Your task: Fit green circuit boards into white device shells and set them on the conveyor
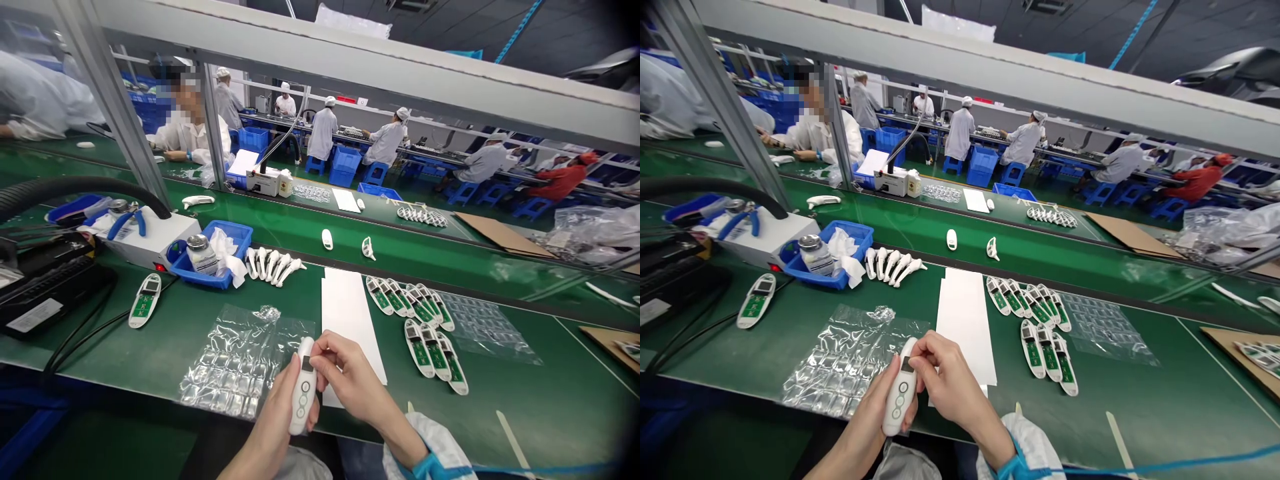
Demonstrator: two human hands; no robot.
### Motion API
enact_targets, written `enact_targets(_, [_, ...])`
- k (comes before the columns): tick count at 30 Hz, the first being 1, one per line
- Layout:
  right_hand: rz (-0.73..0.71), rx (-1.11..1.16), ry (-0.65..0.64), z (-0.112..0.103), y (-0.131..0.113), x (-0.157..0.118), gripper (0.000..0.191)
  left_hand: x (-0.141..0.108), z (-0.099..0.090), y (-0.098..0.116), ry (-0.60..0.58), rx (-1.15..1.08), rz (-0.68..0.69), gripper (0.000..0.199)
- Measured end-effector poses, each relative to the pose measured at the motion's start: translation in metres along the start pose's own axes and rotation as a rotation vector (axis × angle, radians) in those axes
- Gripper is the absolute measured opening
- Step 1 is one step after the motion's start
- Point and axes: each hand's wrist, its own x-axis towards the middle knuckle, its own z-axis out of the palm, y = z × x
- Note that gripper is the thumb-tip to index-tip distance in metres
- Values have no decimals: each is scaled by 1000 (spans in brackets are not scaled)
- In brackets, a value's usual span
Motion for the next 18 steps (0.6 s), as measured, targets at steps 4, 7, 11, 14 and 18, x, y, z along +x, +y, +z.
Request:
enact_targets(4, [7, -32, 24, 3, 3, -1, 12, 0, -2, -4, 18, 39, 25, 60])
enact_targets(7, [78, 81, 28, 8, 11, -1, 12, 3, -3, -8, 50, 101, 92, 53])
enact_targets(11, [100, 308, 38, 15, 20, 0, 17, 8, -4, -15, 103, 182, 163, 50])
enact_targets(14, [22, 280, 73, 13, 18, 2, 16, 8, -8, -17, 113, 219, 148, 53])
enact_targets(18, [-79, 140, -59, 4, 8, 4, 20, 2, -15, -14, 61, 357, 150, 52])
